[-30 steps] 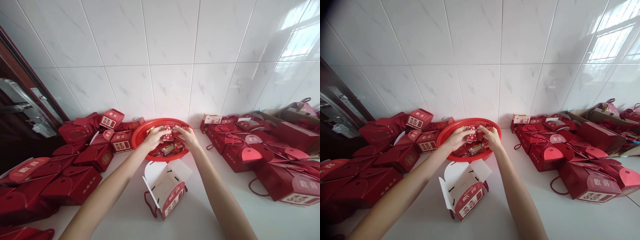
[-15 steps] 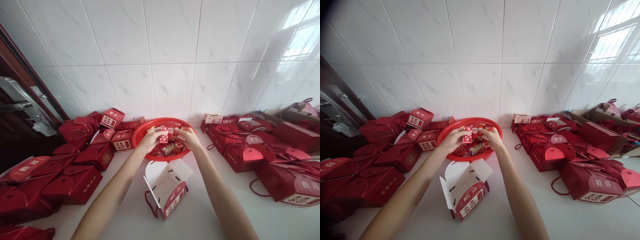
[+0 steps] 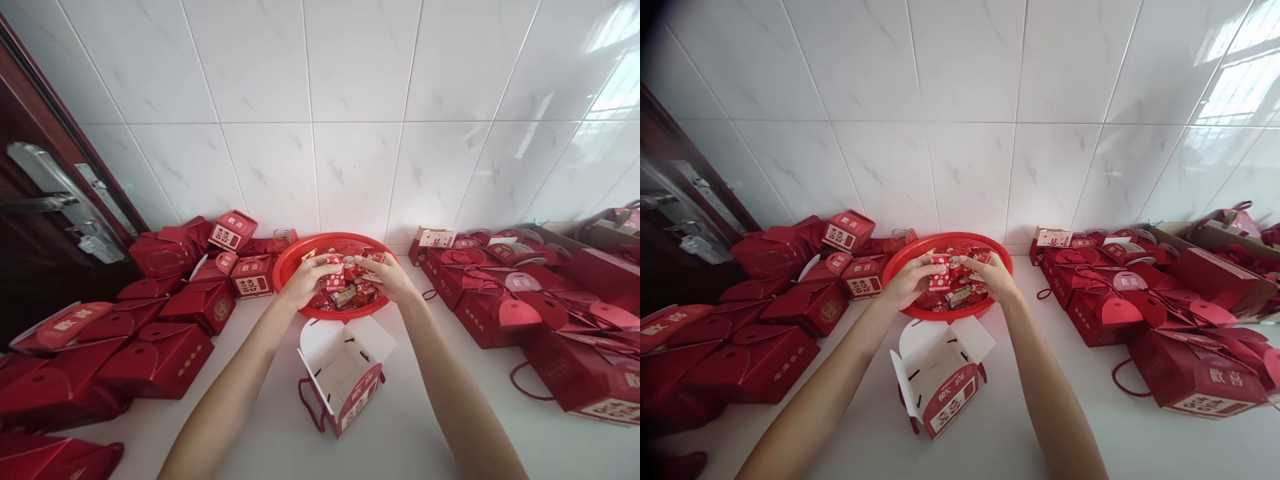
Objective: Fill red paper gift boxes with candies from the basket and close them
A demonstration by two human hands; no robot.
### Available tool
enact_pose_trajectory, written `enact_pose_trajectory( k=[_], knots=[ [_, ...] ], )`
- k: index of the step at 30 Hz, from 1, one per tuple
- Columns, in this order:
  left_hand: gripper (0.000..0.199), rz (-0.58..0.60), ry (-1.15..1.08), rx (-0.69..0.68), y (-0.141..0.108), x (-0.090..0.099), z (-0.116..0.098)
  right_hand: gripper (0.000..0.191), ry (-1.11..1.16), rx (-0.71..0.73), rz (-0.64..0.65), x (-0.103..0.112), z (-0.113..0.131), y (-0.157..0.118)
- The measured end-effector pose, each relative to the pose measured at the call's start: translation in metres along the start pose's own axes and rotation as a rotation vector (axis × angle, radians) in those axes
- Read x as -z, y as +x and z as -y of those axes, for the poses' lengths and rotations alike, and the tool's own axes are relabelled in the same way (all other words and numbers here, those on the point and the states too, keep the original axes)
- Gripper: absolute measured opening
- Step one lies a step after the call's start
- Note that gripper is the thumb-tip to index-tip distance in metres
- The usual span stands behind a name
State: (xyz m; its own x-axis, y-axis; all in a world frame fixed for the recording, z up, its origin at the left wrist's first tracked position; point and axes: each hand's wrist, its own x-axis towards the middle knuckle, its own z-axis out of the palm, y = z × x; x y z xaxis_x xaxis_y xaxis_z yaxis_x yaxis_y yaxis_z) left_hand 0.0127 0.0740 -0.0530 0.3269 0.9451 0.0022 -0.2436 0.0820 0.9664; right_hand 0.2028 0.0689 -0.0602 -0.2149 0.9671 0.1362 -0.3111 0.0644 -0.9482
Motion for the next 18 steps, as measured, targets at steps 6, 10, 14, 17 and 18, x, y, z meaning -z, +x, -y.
enact_pose_trajectory(
  k=[6,10,14,17,18],
  knots=[
    [0.036,-0.049,0.001,-0.013,-0.003,0.001,-0.006,0.029,-0.048,0.013,-0.116,-0.011,0.014,-0.008],
    [0.037,-0.033,-0.01,-0.054,-0.004,0.0,-0.007,0.02,-0.014,0.052,-0.239,-0.012,0.021,-0.01],
    [0.036,-0.031,0.062,-0.133,-0.006,0.0,-0.007,0.022,0.08,0.034,-0.305,-0.01,0.029,-0.013],
    [0.044,-0.048,0.169,-0.201,-0.008,-0.001,-0.007,0.026,0.098,0.027,-0.256,-0.011,0.036,-0.019],
    [0.046,-0.054,0.21,-0.219,-0.01,-0.002,-0.007,0.027,0.091,0.022,-0.241,-0.012,0.037,-0.02]
  ],
)
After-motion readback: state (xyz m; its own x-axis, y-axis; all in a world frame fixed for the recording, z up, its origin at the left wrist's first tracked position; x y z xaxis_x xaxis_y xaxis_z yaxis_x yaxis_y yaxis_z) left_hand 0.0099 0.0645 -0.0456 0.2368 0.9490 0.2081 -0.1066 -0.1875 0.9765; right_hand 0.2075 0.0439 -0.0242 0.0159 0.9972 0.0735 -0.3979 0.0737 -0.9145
